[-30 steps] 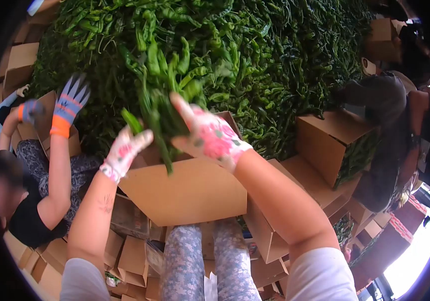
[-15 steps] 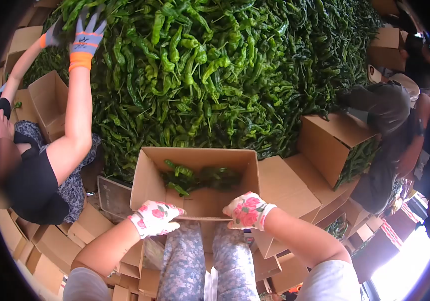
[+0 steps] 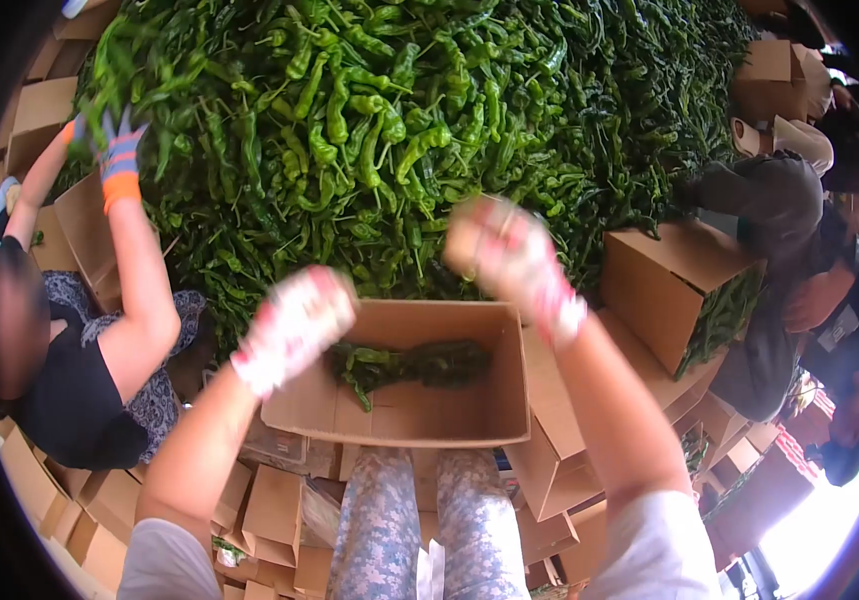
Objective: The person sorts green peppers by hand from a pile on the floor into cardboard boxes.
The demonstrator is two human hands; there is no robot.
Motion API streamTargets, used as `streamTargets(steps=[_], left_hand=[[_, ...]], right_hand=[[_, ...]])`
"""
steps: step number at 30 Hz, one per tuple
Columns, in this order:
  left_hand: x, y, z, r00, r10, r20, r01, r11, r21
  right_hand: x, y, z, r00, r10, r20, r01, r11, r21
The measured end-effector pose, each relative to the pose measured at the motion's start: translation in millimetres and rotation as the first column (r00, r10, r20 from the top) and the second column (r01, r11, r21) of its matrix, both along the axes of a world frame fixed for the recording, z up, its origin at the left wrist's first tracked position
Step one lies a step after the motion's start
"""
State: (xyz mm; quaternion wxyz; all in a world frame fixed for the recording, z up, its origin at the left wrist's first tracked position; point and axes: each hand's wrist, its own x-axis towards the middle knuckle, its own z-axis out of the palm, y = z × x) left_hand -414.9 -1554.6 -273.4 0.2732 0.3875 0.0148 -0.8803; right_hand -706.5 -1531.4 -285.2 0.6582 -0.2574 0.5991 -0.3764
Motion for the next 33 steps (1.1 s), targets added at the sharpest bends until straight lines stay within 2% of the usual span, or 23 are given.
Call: streamTargets(steps=[1,2,3,4,5,7,8,9,10,12,14,16,17,18,20,22,24,26,27,28,30,32,33], left_hand=[[-9,-36,-16,0.959,0.124,0.254,-0.072,0.976,-0.205],[-25,-67,-29,0.754,0.174,0.633,0.217,0.844,-0.49],[-32,-90,-49,0.421,0.318,0.85,0.524,0.679,-0.514],[-29,-115,-71,0.666,0.267,0.697,0.211,0.828,-0.519],[-41,-130,-77,0.112,0.125,0.986,0.664,0.729,-0.168],[-72,-134,-93,-0.007,-0.012,1.0,0.601,0.799,0.013],[-82,-132,-93,-0.063,-0.053,0.997,0.619,0.781,0.08],[-80,-126,-113,0.09,0.092,0.992,0.567,0.814,-0.127],[-76,-123,-110,0.092,0.089,0.992,0.573,0.81,-0.125],[-64,-116,-95,0.324,0.014,0.946,0.613,0.759,-0.221],[-56,-137,-100,0.437,-0.079,0.896,0.501,0.848,-0.17],[-63,-154,-127,0.669,0.062,0.741,0.32,0.876,-0.362],[-67,-151,-118,0.418,-0.085,0.904,0.607,0.767,-0.208],[-80,-136,-99,0.411,0.066,0.909,0.47,0.839,-0.273],[-61,-119,-86,0.671,0.036,0.74,0.419,0.805,-0.419],[-39,-94,-62,0.799,0.049,0.6,0.268,0.863,-0.428],[-11,-65,-46,0.856,-0.014,0.516,0.271,0.863,-0.426],[25,-33,-30,0.798,-0.276,0.536,0.477,0.833,-0.281],[41,-15,-35,0.798,-0.384,0.465,0.519,0.83,-0.205],[96,6,-85,0.82,-0.572,0.005,0.572,0.819,-0.054],[87,4,-66,0.795,-0.592,0.133,0.593,0.805,0.039],[79,2,-51,0.676,-0.64,0.365,0.597,0.766,0.237],[88,-8,-65,0.761,-0.551,0.344,0.554,0.827,0.098]], right_hand=[[-12,-37,-12,0.969,-0.144,-0.201,0.103,0.974,-0.202],[-34,-67,-45,0.891,-0.276,-0.361,0.162,0.935,-0.316],[-47,-96,-54,0.838,-0.293,-0.46,0.225,0.954,-0.197],[-56,-115,-62,0.78,-0.288,-0.556,0.299,0.952,-0.073],[-58,-123,-87,0.827,-0.287,-0.484,0.337,0.941,0.017],[-22,-121,-103,0.868,-0.239,-0.435,0.312,0.944,0.103],[-11,-120,-136,0.752,-0.148,-0.642,0.232,0.972,0.048],[11,-114,-109,0.68,-0.082,-0.728,0.242,0.963,0.117],[21,-107,-93,0.676,-0.056,-0.735,0.173,0.981,0.085],[32,-98,-77,0.771,-0.061,-0.633,0.15,0.985,0.088],[6,-103,-124,0.9,-0.148,-0.41,0.137,0.989,-0.056],[13,-115,-124,0.91,-0.202,-0.363,0.256,0.961,0.105],[26,-120,-124,0.877,-0.124,-0.465,0.186,0.978,0.091],[39,-106,-91,0.898,-0.149,-0.414,0.181,0.983,0.038],[49,-81,-87,0.857,-0.099,-0.505,0.07,0.995,-0.075],[52,-51,-84,0.978,-0.123,-0.169,0.098,0.984,-0.149],[52,-22,-47,0.966,0.053,-0.255,-0.109,0.972,-0.21],[39,13,-30,0.797,0.336,-0.502,-0.5,0.833,-0.237],[33,26,-28,0.741,0.492,-0.457,-0.628,0.748,-0.214],[27,43,-32,0.608,0.67,-0.426,-0.765,0.638,-0.087],[14,66,-32,0.296,0.781,-0.549,-0.903,0.416,0.105],[4,44,-26,0.409,0.838,-0.361,-0.873,0.475,0.114],[2,36,-30,0.676,0.698,-0.237,-0.693,0.711,0.118]])
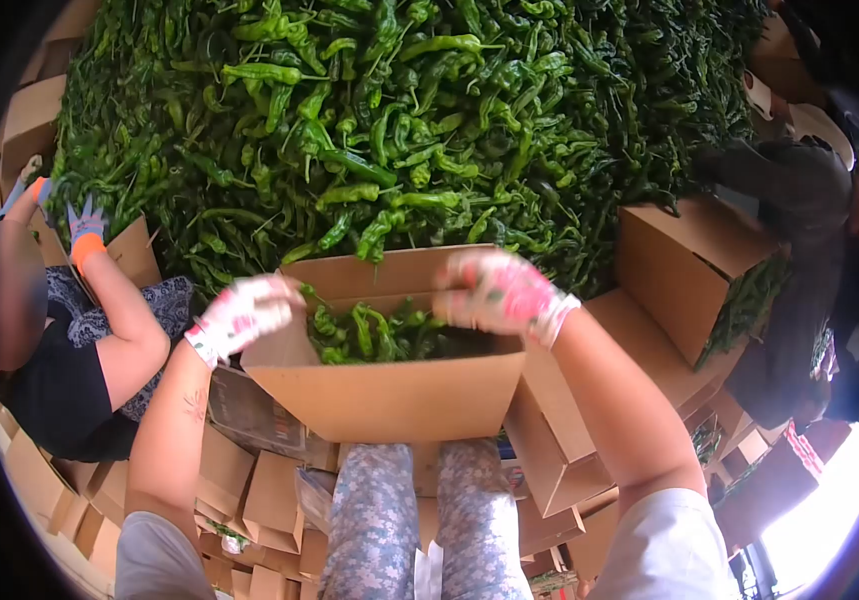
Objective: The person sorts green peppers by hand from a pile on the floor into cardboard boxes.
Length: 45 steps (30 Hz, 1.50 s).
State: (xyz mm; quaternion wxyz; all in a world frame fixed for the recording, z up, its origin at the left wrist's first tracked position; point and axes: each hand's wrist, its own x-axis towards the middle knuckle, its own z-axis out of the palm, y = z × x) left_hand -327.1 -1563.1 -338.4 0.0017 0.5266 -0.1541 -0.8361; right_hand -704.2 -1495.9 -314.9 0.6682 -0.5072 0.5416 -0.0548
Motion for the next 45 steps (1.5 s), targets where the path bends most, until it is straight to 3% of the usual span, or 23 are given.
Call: streamTargets(steps=[1,2,4,7,12,15,16,17,19,22,25,27,28,29,31,32,34,37,39,42,43,44,45], left_hand=[[-2,-11,-12,0.961,0.278,0.003,-0.277,0.956,-0.093],[-16,-23,-11,0.964,0.211,0.159,-0.103,0.856,-0.507],[-22,-58,-39,0.866,0.363,0.344,0.046,0.627,-0.778],[-73,-101,-34,0.766,0.343,0.544,0.221,0.654,-0.723],[-130,-84,-44,0.864,0.297,0.408,-0.05,0.855,-0.516],[-113,-93,-50,0.887,0.22,0.407,-0.013,0.891,-0.454],[-119,-100,-56,0.888,0.242,0.391,-0.07,0.911,-0.406],[-126,-104,-60,0.888,0.266,0.374,-0.124,0.924,-0.361],[-137,-93,-62,0.926,0.243,0.288,-0.086,0.881,-0.466],[-129,-62,-27,0.942,0.242,0.232,-0.135,0.908,-0.396],[-96,-6,-27,0.959,0.268,-0.088,-0.281,0.891,-0.357],[-70,29,-7,0.975,0.155,-0.16,-0.186,0.962,-0.201],[-61,38,10,0.938,-0.342,0.062,0.336,0.843,-0.421],[-52,40,21,0.633,-0.685,0.36,0.756,0.449,-0.476],[-30,39,14,0.246,-0.929,0.277,0.892,0.105,-0.44],[-26,35,10,0.329,-0.937,0.122,0.884,0.259,-0.389],[-34,27,1,0.541,-0.794,0.277,0.822,0.429,-0.374],[-58,-3,-17,0.82,-0.258,0.512,0.55,0.603,-0.578],[-61,-26,-54,0.609,-0.129,0.783,0.743,0.439,-0.505],[-74,-58,-113,0.467,-0.413,0.782,0.768,0.627,-0.128],[-94,-61,-105,0.447,-0.435,0.782,0.73,0.682,-0.038],[-104,-57,-94,0.441,-0.451,0.776,0.742,0.67,-0.033],[-95,-31,-119,0.628,-0.111,0.77,0.537,0.778,-0.326]], right_hand=[[-1,-12,-11,0.97,-0.211,0.118,0.233,0.947,-0.22],[3,-39,-4,0.885,-0.459,0.078,0.462,0.887,-0.022],[-3,-77,-47,0.786,-0.6,0.148,0.618,0.77,-0.158],[3,-120,-95,0.749,-0.655,-0.1,0.637,0.754,-0.161],[62,-118,-100,0.805,-0.495,-0.327,0.451,0.869,-0.205],[43,-129,-117,0.894,-0.43,-0.124,0.387,0.882,-0.267],[64,-137,-78,0.762,-0.642,0.089,0.635,0.767,0.096],[58,-148,-108,0.855,-0.479,-0.198,0.454,0.876,-0.161],[71,-143,-137,0.884,-0.437,-0.167,0.396,0.889,-0.232],[83,-92,-92,0.817,-0.523,0.242,0.556,0.826,-0.091],[83,-37,-37,0.952,-0.306,-0.013,0.287,0.906,-0.31],[69,-5,-5,0.996,-0.082,0.016,0.084,0.975,-0.206],[58,9,1,0.99,0.132,-0.043,-0.136,0.984,-0.111],[50,19,6,0.938,0.327,-0.11,-0.332,0.943,-0.026],[32,30,4,0.757,0.633,-0.163,-0.584,0.766,0.268],[26,33,0,0.822,0.537,-0.19,-0.498,0.839,0.218],[22,22,-3,0.966,0.141,-0.216,-0.136,0.99,0.037],[-6,-16,-50,0.826,-0.502,-0.256,0.483,0.865,-0.138],[-33,-38,-100,0.629,-0.539,-0.56,0.494,0.833,-0.248],[-28,-28,-162,0.517,-0.679,-0.521,0.725,0.671,-0.155],[-21,-36,-166,0.553,-0.574,-0.604,0.654,0.748,-0.112],[-14,-37,-169,0.592,-0.607,-0.53,0.67,0.736,-0.095],[0,-38,-155,0.621,-0.635,-0.459,0.689,0.722,-0.066]])
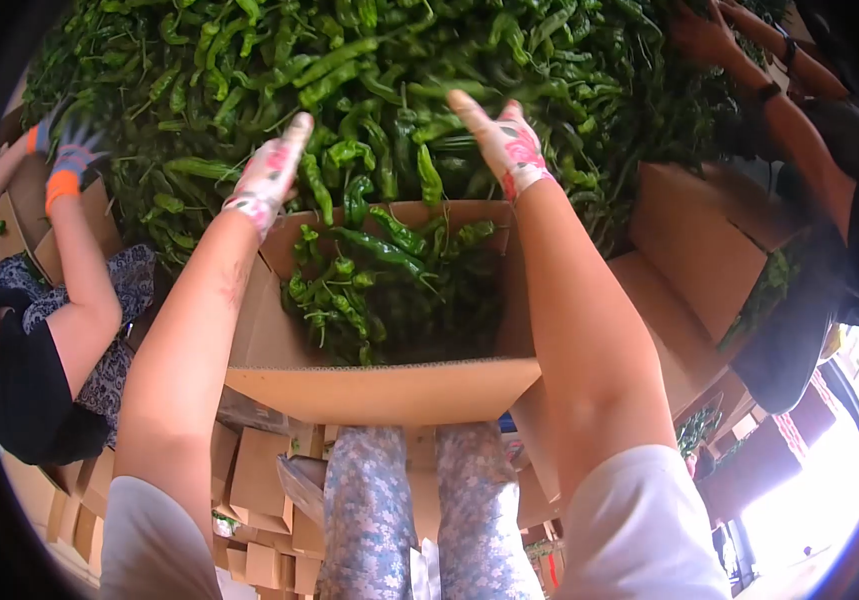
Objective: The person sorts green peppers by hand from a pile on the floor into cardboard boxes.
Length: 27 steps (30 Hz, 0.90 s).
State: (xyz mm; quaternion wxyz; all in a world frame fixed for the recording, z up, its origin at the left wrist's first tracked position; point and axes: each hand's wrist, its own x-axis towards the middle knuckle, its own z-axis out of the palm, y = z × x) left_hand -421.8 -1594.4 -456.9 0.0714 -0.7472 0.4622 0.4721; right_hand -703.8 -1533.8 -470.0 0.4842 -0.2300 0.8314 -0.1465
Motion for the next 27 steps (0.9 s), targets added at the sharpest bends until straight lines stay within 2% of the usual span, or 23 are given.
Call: streamTargets(steps=[2,3,4,5,6,7,8,9,10,11,12,14,15,16,18,19,20,22,23,24,26,27], left_hand=[[-3,10,12,0.964,0.134,-0.23,-0.111,0.987,0.112],[-6,9,1,0.936,0.19,-0.296,-0.179,0.982,0.064],[-15,11,11,0.904,0.24,-0.355,-0.247,0.969,0.026],[-26,11,21,0.843,0.433,-0.32,-0.411,0.901,0.137],[-37,11,22,0.845,0.43,-0.318,-0.41,0.903,0.132],[-44,14,21,0.833,0.452,-0.32,-0.41,0.892,0.193],[-48,15,18,0.819,0.475,-0.323,-0.406,0.876,0.259],[-44,21,-1,0.762,0.508,-0.401,-0.418,0.86,0.294],[-42,23,-1,0.764,0.468,-0.445,-0.359,0.881,0.31],[-46,23,31,0.668,0.519,-0.534,-0.347,0.851,0.393],[-48,27,67,0.56,0.567,-0.604,-0.321,0.821,0.473],[-31,39,84,0.565,0.443,-0.696,-0.252,0.896,0.365],[-13,55,84,0.482,0.394,-0.783,-0.204,0.919,0.337],[3,71,86,0.389,0.34,-0.856,-0.157,0.94,0.302],[18,90,129,0.603,0.127,-0.787,0.136,0.956,0.258],[27,101,126,0.627,-0.35,-0.696,0.532,0.845,0.054],[35,109,122,0.441,-0.75,-0.493,0.845,0.533,-0.055],[25,115,136,0.25,-0.92,-0.301,0.968,0.24,0.068],[26,116,133,0.284,-0.923,-0.26,0.958,0.287,0.025],[16,97,135,0.312,-0.898,-0.311,0.95,0.287,0.123],[14,72,134,0.36,-0.914,-0.19,0.933,0.351,0.08],[13,60,130,0.375,-0.914,-0.154,0.927,0.367,0.077]], right_hand=[[9,6,17,0.98,0.172,0.104,-0.167,0.984,-0.054],[14,6,27,0.968,0.211,0.136,-0.211,0.977,-0.014],[15,5,18,0.958,0.213,0.189,-0.206,0.977,-0.057],[17,4,10,0.976,0.135,0.171,-0.134,0.991,-0.015],[30,-8,16,0.986,0.058,0.154,-0.062,0.998,0.02],[38,-17,17,0.985,0.104,0.138,-0.118,0.988,0.096],[42,-13,24,0.98,0.094,0.178,-0.098,0.995,0.017],[42,1,10,0.941,0.095,0.325,-0.049,0.988,-0.147],[41,14,-4,0.88,0.126,0.458,0.023,0.952,-0.306],[50,21,3,0.896,0.14,0.42,0.031,0.927,-0.375],[67,23,42,0.737,0.021,0.675,0.303,0.883,-0.358],[71,23,100,0.802,0.27,0.532,0.018,0.88,-0.474],[69,32,109,0.837,0.451,0.309,-0.166,0.748,-0.642],[66,41,118,0.815,0.577,0.047,-0.358,0.567,-0.742],[62,62,144,0.637,0.771,0.004,-0.566,0.471,-0.677],[63,72,150,0.477,0.878,0.048,-0.75,0.435,-0.499],[65,84,151,0.31,0.942,0.129,-0.891,0.335,-0.305],[64,106,146,-0.028,0.998,-0.057,-0.991,-0.035,-0.128],[61,103,144,0.055,0.998,0.023,-0.978,0.058,-0.203],[60,83,149,0.167,0.969,0.181,-0.959,0.202,-0.199],[41,51,124,0.344,0.934,0.09,-0.915,0.356,-0.189],[30,35,117,0.686,0.716,0.127,-0.664,0.688,-0.293]])
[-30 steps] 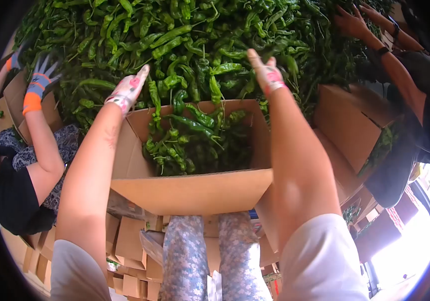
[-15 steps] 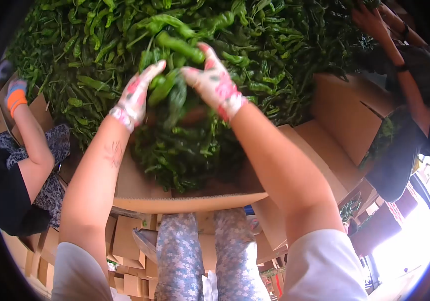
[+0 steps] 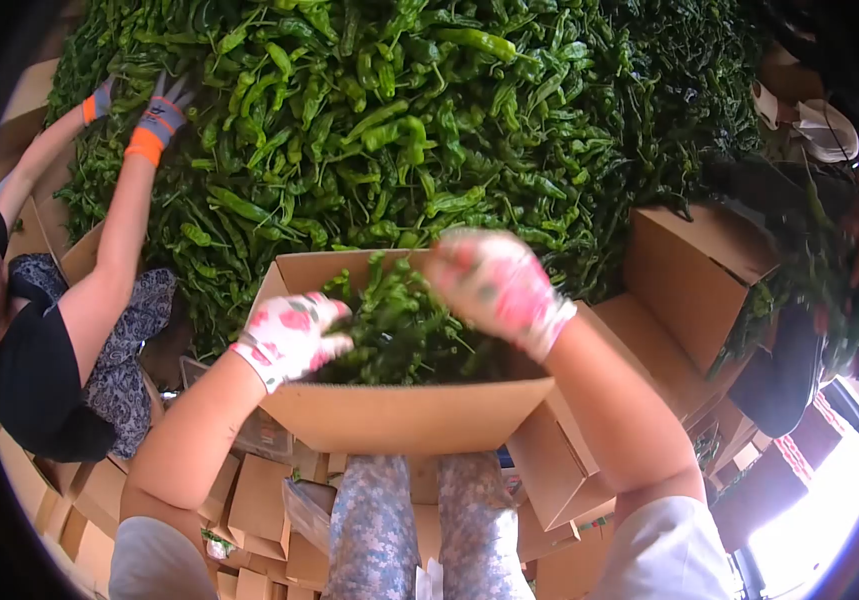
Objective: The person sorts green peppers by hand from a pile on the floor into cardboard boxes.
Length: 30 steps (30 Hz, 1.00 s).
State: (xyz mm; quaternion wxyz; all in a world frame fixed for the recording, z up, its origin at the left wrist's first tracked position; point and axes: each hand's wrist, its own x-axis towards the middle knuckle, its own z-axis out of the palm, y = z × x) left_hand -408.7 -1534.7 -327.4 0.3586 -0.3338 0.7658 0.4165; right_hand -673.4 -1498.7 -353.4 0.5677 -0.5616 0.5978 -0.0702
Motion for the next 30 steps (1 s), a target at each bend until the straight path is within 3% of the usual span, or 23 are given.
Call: streamTargets(steps=[1,3,4,5,7,9,11,13,14,15,17,18,19,21,23,25,26,27,29,30], left_hand=[[-4,-11,-1,1.0,-0.018,-0.019,0.016,0.996,-0.086],[-6,-22,-26,0.995,0.076,-0.071,-0.095,0.939,-0.332],[-6,-31,-40,0.886,0.336,-0.32,-0.442,0.822,-0.36],[-5,-42,-56,0.653,0.521,-0.549,-0.734,0.616,-0.287],[-5,-83,-96,0.391,0.529,-0.753,-0.916,0.303,-0.262],[-12,-138,-98,0.199,0.871,-0.449,-0.98,0.189,-0.068],[-42,-159,-110,0.18,0.907,-0.38,-0.973,0.108,-0.202],[-69,-164,-108,0.259,0.897,-0.358,-0.949,0.167,-0.268],[-71,-160,-114,0.165,0.898,-0.407,-0.983,0.117,-0.14],[-62,-163,-121,0.1,0.907,-0.408,-0.991,0.127,0.039],[-59,-158,-97,-0.061,0.944,-0.325,-0.975,0.013,0.222],[-52,-163,-102,-0.074,0.959,-0.275,-0.982,-0.022,0.188],[-52,-166,-100,0.005,0.957,-0.288,-0.986,0.053,0.158],[-69,-170,-97,0.022,0.962,-0.273,-0.985,0.068,0.16],[-67,-174,-107,-0.053,0.965,-0.258,-0.968,0.014,0.25],[-52,-178,-99,-0.146,0.982,-0.123,-0.928,-0.092,0.362],[-47,-176,-96,-0.128,0.99,-0.066,-0.883,-0.084,0.462],[-46,-178,-98,-0.187,0.98,-0.067,-0.89,-0.141,0.433],[-38,-185,-114,-0.137,0.987,-0.086,-0.846,-0.071,0.528],[-47,-188,-132,-0.229,0.949,-0.216,-0.869,-0.099,0.485]], right_hand=[[-11,-17,-8,0.907,-0.405,0.117,0.409,0.913,-0.007],[-40,-54,-36,0.629,-0.75,0.202,0.777,0.609,-0.157],[-57,-71,-47,0.531,-0.83,0.172,0.844,0.499,-0.198],[-76,-85,-59,0.42,-0.896,0.143,0.894,0.381,-0.236],[-118,-106,-100,0.385,-0.914,0.127,0.921,0.373,-0.113],[-125,-124,-109,0.402,-0.9,0.168,0.902,0.421,0.098],[-107,-141,-107,0.389,-0.904,0.178,0.892,0.417,0.171],[-92,-150,-106,0.382,-0.907,0.177,0.861,0.419,0.288],[-93,-146,-120,0.376,-0.912,0.164,0.867,0.409,0.285],[-95,-141,-144,0.354,-0.834,0.423,0.825,0.492,0.278],[-93,-132,-182,0.217,-0.509,0.833,0.742,0.641,0.199],[-83,-131,-136,0.539,-0.645,0.542,0.733,0.676,0.075],[-81,-134,-122,0.534,-0.649,0.542,0.738,0.671,0.076],[-75,-137,-101,0.542,-0.659,0.521,0.73,0.677,0.096],[-66,-141,-84,0.556,-0.662,0.503,0.712,0.691,0.122],[-69,-146,-71,0.579,-0.665,0.472,0.701,0.702,0.13],[-70,-146,-68,0.587,-0.669,0.455,0.696,0.705,0.138],[-69,-145,-68,0.597,-0.672,0.438,0.689,0.709,0.148],[-60,-139,-76,0.615,-0.676,0.405,0.67,0.719,0.183],[-62,-158,-96,0.532,-0.836,0.132,0.765,0.542,0.349]])
